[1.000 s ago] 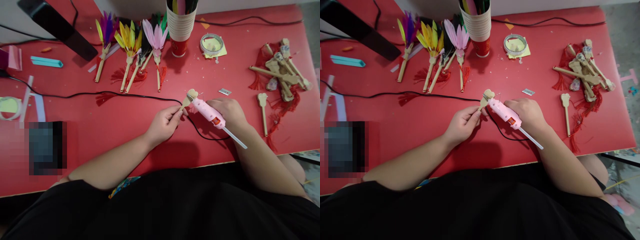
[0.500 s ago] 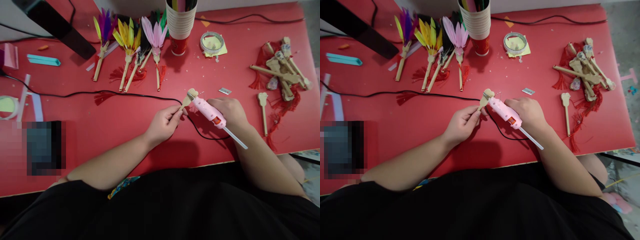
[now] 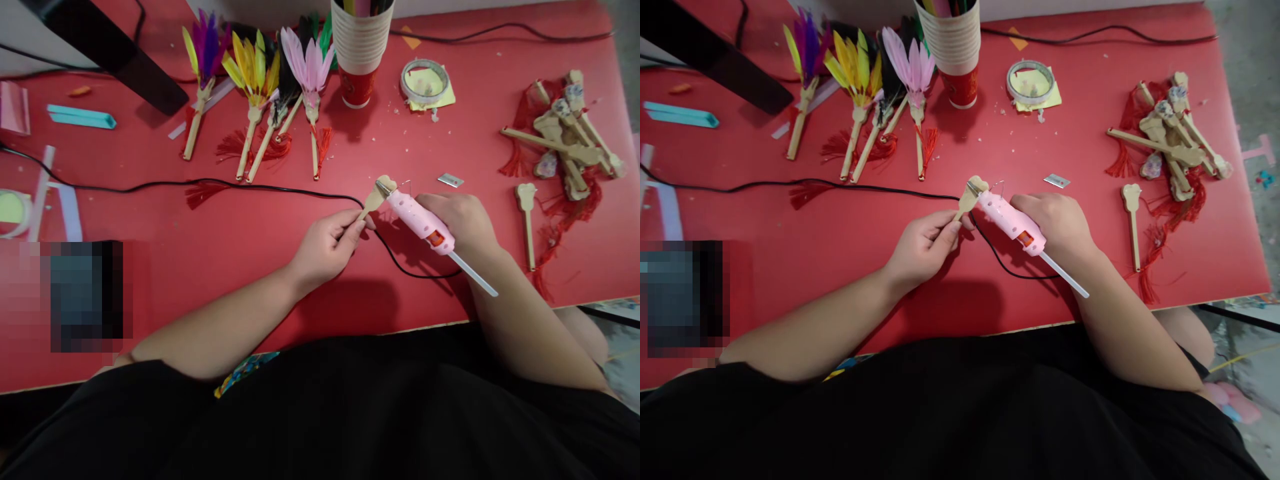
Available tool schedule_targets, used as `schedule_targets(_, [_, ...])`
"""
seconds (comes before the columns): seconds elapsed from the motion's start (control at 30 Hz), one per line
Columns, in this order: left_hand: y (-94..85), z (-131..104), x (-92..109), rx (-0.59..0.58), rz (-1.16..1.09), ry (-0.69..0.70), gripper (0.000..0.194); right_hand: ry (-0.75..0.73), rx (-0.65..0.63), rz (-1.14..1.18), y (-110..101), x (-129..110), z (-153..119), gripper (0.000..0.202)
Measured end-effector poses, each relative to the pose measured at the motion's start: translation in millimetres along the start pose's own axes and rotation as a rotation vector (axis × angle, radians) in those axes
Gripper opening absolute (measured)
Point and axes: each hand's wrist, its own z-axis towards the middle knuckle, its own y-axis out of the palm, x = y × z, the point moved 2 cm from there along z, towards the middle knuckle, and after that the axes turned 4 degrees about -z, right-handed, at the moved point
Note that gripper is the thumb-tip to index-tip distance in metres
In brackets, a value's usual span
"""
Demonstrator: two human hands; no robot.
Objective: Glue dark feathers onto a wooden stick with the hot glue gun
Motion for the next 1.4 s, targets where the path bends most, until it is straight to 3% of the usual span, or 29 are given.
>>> schedule_targets(0.23, [0.6, -1.0, -0.2, 0.005, 0.004, -0.006, 0.038, 0.030, -0.055, 0.038, -7.6, -6.2, -0.1, 0.039])
schedule_targets(0.4, [1.1, -2.0, -2.4, 0.004, -0.027, -0.022, 0.038, 0.024, 0.001, 0.040, -2.6, 1.0, 1.9, 0.035])
schedule_targets(0.57, [0.2, -1.1, -5.4, 0.025, -0.022, -0.023, 0.042, 0.041, 0.139, 0.075, 1.3, 12.2, -1.5, 0.026])
schedule_targets(0.87, [1.9, -2.2, -4.7, 0.004, -0.054, -0.034, 0.046, -0.075, 0.020, 0.092, -1.2, 7.9, 1.4, 0.029])
schedule_targets(1.0, [1.9, -2.7, -3.0, -0.009, -0.070, -0.042, 0.047, -0.128, 0.024, 0.093, 0.5, 7.6, 1.6, 0.018])
schedule_targets(1.07, [1.5, -2.8, -3.0, -0.005, -0.061, -0.035, 0.048, -0.128, 0.031, 0.085, 1.5, 7.5, 0.9, 0.013])
schedule_targets(1.27, [1.7, -2.7, -3.8, 0.013, -0.036, -0.029, 0.045, -0.064, -0.014, 0.075, -1.4, 6.1, -0.2, 0.030])
schedule_targets(1.4, [1.6, -2.4, -3.4, 0.011, -0.040, -0.016, 0.043, -0.040, -0.078, 0.113, -4.4, 4.8, 0.8, 0.031])
